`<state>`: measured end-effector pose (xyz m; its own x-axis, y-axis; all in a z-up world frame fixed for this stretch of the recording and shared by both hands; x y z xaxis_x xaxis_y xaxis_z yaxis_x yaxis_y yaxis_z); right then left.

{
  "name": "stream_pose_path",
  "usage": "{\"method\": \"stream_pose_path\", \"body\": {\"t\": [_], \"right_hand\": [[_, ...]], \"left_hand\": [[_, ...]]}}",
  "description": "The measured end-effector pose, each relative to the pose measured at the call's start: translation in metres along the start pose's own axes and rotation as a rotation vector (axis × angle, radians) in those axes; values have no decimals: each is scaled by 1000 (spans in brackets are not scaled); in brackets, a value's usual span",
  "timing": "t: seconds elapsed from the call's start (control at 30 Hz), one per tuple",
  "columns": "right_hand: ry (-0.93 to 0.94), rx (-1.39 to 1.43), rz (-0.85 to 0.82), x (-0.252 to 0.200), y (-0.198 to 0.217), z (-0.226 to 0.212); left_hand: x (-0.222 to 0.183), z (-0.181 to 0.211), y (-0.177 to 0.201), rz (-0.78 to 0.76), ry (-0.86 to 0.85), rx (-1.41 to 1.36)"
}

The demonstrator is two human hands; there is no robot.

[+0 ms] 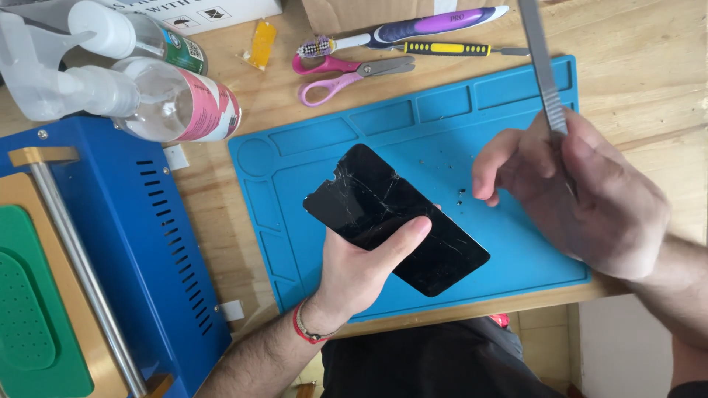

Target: Removing a cracked screen from a smartphone using a metal pry tool

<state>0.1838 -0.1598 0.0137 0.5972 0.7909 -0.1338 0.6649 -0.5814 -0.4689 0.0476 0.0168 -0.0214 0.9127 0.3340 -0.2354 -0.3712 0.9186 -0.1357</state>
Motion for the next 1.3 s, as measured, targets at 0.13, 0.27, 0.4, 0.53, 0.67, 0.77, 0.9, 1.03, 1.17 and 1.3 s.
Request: {"method": "stream_pose_path", "body": {"t": [0.13, 0.27, 0.4, 0.53, 0.67, 0.77, 0.9, 1.03, 1.17, 1.3], "right_hand": [[-61, 117, -15, 3, -2, 2], [49, -21, -43, 5, 1, 6], [25, -228, 70, 9, 8, 5], [197, -134, 69, 14, 16, 4], [139, -188, 90, 21, 8, -9], [129, -335, 110, 25, 1, -9], [297, -582, 108, 37, -7, -20], [377, -700, 127, 42, 15, -27], [479, -770, 200, 45, 39, -34], [504, -785, 230, 51, 46, -32]], "left_hand": [[-1, -3, -1, -23, 37, -34], [1, -1, -2, -41, 0, -12], [4, 3, -6, -102, -39, -26], [18, 16, -3, -181, 4, -145], [23, 26, -1, -172, 14, -173], [19, 9, -1, -182, -3, -224], [20, -13, 2, -179, -87, -270], [26, -7, 5, -164, -102, -365], [29, -10, -1, -188, -95, -432], [30, -43, 9, -237, -44, -326]]}}
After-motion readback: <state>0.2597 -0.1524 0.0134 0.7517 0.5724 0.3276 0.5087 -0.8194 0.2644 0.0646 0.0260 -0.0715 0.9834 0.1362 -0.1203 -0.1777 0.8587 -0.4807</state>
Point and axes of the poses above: each hand's wrist, its own x-axis towards the middle knuckle, its own y-axis out of the back of the hand, z = x × y, the point moved 5 cm from there along x, towards the middle knuckle, and after that the axes turned 5 degrees about x, right-handed, at the moved point
